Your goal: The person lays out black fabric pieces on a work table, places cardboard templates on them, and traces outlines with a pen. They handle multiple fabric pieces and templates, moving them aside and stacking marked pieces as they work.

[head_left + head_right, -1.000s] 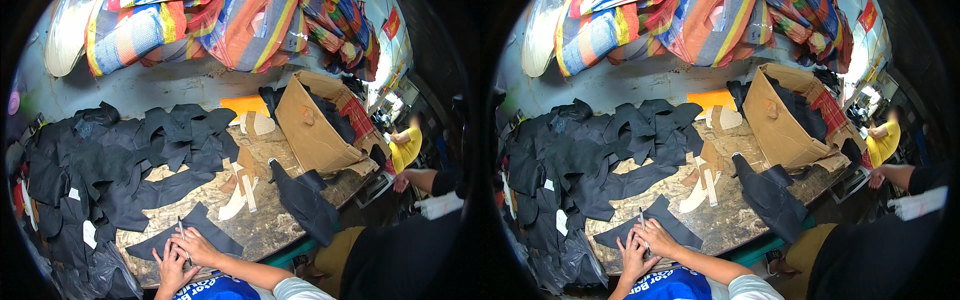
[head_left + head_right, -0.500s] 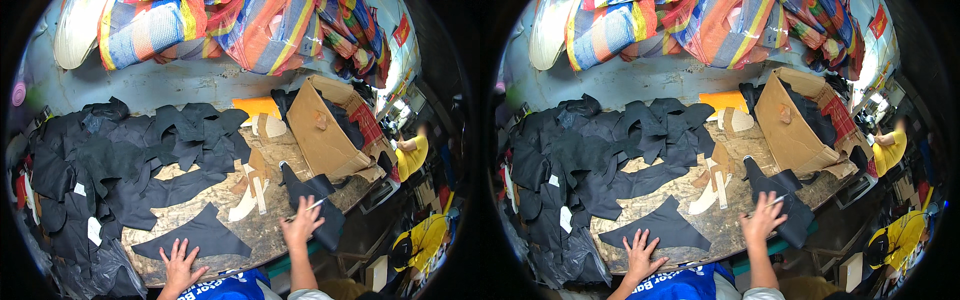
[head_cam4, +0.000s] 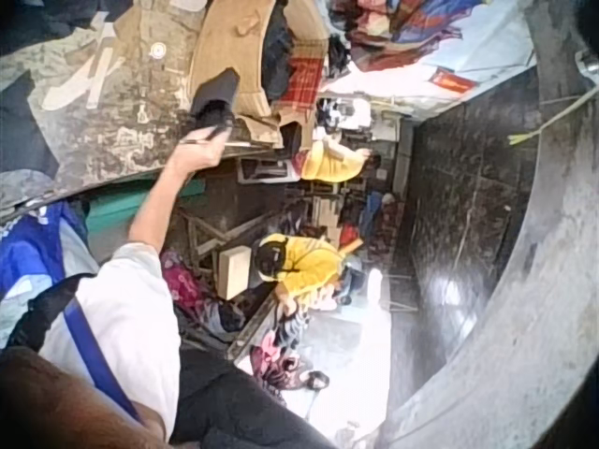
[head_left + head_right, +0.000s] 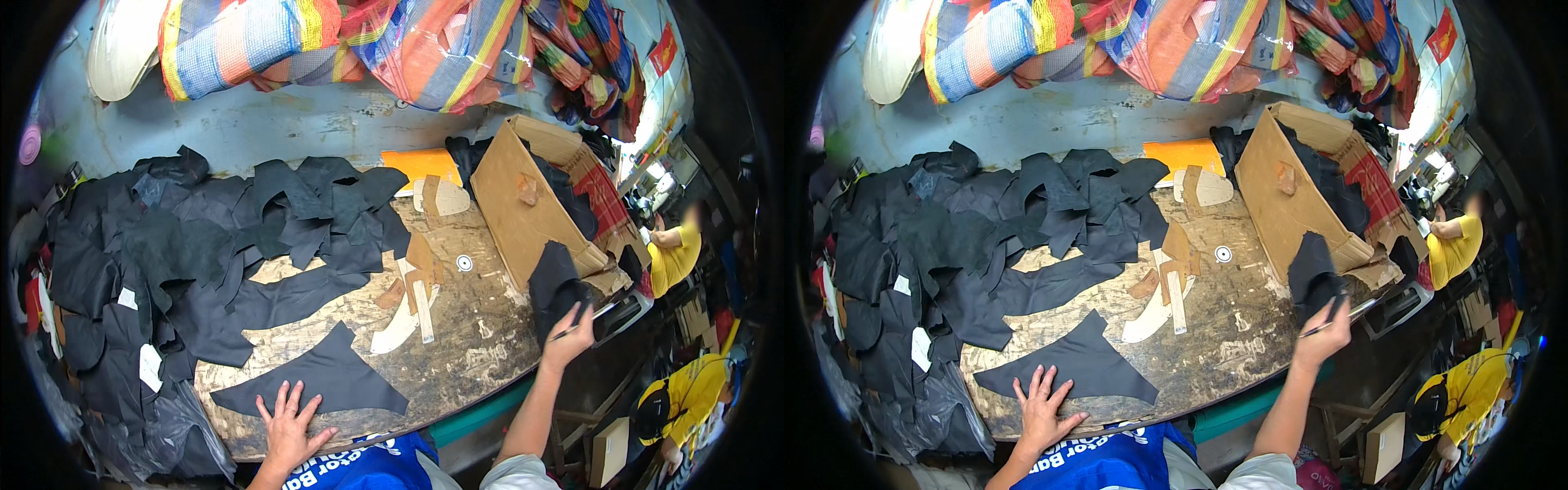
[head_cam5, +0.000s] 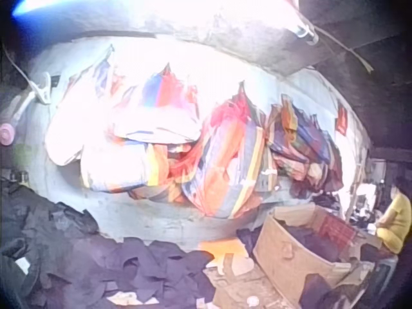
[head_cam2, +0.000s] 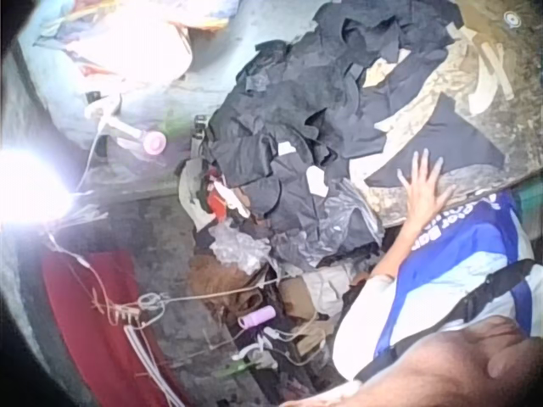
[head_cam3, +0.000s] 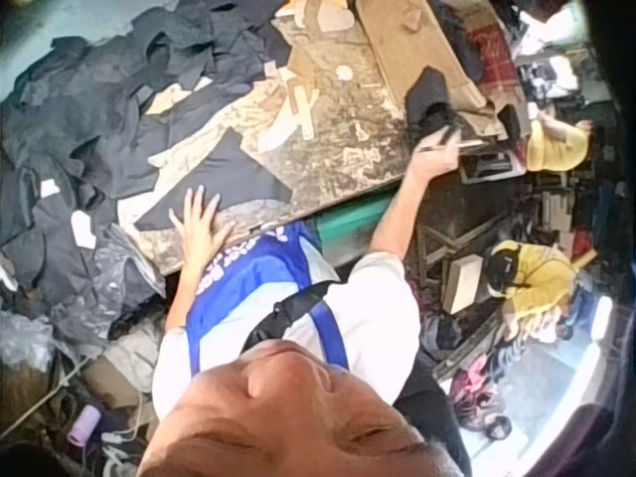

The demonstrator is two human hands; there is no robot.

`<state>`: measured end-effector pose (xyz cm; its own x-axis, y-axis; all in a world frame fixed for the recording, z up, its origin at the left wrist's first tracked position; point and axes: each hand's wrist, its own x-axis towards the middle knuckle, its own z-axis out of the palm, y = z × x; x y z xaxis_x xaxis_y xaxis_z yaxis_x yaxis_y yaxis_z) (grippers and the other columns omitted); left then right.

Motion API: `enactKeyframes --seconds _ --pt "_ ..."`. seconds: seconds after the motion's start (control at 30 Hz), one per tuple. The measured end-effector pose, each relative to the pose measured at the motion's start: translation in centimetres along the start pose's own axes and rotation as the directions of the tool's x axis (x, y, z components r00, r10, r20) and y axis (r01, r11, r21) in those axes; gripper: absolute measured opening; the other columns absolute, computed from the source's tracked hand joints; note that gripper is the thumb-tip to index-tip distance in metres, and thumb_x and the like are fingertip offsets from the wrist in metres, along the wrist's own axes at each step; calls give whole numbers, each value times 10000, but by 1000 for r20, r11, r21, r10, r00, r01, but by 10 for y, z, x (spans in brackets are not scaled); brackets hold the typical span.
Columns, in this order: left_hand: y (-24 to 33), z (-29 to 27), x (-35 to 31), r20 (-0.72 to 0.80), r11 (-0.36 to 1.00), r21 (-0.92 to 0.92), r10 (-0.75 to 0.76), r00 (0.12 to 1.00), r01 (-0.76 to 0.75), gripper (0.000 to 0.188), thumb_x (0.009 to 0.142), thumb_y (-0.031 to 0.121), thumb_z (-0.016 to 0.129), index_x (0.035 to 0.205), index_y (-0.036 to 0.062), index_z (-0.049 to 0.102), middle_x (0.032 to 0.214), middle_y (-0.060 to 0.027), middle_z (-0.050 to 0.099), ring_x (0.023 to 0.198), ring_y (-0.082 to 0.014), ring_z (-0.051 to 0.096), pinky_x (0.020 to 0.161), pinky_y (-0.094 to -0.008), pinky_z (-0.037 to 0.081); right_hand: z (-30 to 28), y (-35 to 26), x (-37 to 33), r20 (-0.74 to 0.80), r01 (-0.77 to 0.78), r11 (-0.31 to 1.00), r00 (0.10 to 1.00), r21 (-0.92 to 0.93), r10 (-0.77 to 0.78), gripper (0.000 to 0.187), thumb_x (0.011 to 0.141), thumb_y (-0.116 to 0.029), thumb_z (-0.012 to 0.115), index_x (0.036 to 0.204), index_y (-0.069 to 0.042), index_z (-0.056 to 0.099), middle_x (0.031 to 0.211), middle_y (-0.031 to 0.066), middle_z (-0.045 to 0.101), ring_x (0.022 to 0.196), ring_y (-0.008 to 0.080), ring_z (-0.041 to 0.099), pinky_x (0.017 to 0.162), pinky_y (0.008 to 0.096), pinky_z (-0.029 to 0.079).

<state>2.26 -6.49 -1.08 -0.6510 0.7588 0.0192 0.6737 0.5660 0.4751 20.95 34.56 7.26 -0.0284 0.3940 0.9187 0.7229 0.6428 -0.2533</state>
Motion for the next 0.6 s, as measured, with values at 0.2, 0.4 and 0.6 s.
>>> enactKeyframes --seconds 0.2,0.4,0.6 --pt "-1 0 0 18 1000 -8 -9 1000 9 622 697 554 706 1190 181 637 1415 -145 399 1361 -350 271 1025 -703 42 35 -67 -67 847 14 981 501 196 -176 520 660 -328 783 1051 -19 635 1093 188 624 1035 358 568 894 441 431" --pt "0 -2 0 25 1000 10 -15 1000 14 618 697 557 710 1181 179 641 1407 -138 402 1354 -348 280 1018 -708 47 42 -45 57 202 210 970 962 -125 -182 542 656 -412 792 1015 -33 647 1119 196 613 1111 369 532 946 496 361" --pt "5 -2 2 0 998 -37 -42 999 42 631 650 546 741 1125 139 664 1377 -158 433 1339 -365 302 1044 -679 40 87 -21 103 547 176 925 836 -337 40 274 638 -172 786 832 -64 626 675 152 639 683 328 644 714 428 464"
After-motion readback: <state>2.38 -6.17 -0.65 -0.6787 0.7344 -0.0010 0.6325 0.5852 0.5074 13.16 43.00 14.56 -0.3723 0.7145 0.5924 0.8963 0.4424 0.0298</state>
